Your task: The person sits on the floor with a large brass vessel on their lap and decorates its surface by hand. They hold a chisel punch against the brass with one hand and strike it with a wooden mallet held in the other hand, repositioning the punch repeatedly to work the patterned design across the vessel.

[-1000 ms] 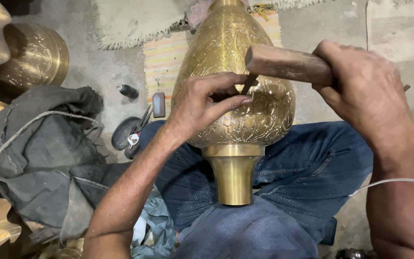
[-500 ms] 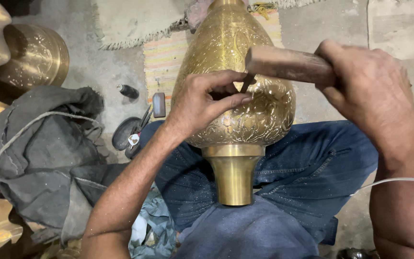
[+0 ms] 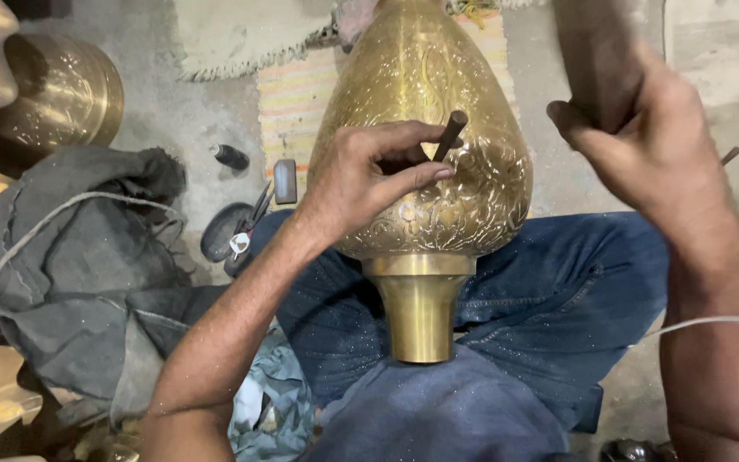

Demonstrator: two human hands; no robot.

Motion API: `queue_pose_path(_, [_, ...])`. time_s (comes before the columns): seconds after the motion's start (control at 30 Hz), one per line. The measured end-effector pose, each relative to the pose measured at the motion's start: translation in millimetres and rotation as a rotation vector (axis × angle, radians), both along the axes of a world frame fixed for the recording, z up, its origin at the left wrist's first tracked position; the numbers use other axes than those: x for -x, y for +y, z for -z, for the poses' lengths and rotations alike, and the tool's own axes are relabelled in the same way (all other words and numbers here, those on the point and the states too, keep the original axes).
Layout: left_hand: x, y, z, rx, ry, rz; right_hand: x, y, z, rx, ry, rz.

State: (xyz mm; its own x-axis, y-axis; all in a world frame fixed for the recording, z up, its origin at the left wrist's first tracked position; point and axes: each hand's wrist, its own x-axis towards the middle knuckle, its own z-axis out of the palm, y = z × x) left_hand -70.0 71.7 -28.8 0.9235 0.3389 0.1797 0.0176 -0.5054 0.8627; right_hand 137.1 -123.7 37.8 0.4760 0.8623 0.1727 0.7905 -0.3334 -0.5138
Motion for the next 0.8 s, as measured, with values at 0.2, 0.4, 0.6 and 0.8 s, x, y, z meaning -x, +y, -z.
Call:
queue_pose_path(0.2, [-4, 1, -3, 0.028, 0.049, -0.003, -9, 1, 10, 0.014, 0.069, 0.034])
queue_pose_path(0.4, [-2, 3, -3, -0.026, -0.008, 0.010, -16, -3, 23, 0.014, -0.093, -0.049])
queue_pose_path(0.6, [-3, 6, 4, -0.042, -0.002, 0.028, -16, 1, 19, 0.037, -0.080, -0.136])
queue_pose_path(0.8, [-3, 5, 9, -0.025, 0.024, 0.007, -14, 1, 14, 0.088, -0.156, -0.061])
